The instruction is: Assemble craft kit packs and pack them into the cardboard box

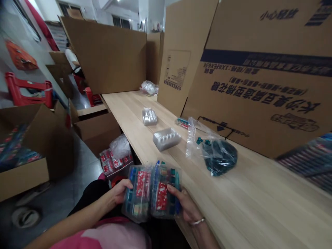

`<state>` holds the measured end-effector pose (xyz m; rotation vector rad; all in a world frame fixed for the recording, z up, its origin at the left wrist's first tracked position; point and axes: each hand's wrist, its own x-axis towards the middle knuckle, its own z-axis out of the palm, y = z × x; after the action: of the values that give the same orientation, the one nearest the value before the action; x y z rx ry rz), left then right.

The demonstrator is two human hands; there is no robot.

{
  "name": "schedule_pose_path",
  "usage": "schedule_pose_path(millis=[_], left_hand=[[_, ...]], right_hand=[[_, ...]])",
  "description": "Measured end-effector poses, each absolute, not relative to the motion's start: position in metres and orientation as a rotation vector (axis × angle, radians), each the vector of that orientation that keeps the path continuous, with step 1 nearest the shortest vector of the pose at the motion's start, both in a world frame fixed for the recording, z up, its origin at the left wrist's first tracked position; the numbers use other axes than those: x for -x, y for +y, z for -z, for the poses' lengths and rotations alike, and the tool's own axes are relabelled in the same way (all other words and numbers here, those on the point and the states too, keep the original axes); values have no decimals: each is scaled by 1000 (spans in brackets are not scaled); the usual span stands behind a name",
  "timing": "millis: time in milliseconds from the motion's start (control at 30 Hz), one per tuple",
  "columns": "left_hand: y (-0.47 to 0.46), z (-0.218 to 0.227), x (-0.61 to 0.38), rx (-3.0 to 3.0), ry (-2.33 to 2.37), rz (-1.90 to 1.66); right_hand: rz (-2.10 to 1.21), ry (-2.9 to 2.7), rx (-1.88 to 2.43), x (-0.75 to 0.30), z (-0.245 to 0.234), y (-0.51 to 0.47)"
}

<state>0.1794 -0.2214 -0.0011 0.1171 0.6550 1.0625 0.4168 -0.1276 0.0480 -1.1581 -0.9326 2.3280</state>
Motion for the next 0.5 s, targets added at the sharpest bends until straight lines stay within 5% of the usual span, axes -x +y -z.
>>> schedule_pose_path(millis=[500], left_hand=[[-221, 10, -190, -197, 575, -1040]], right_hand=[[-2435, -1154, 1051, -423, -54, -116]])
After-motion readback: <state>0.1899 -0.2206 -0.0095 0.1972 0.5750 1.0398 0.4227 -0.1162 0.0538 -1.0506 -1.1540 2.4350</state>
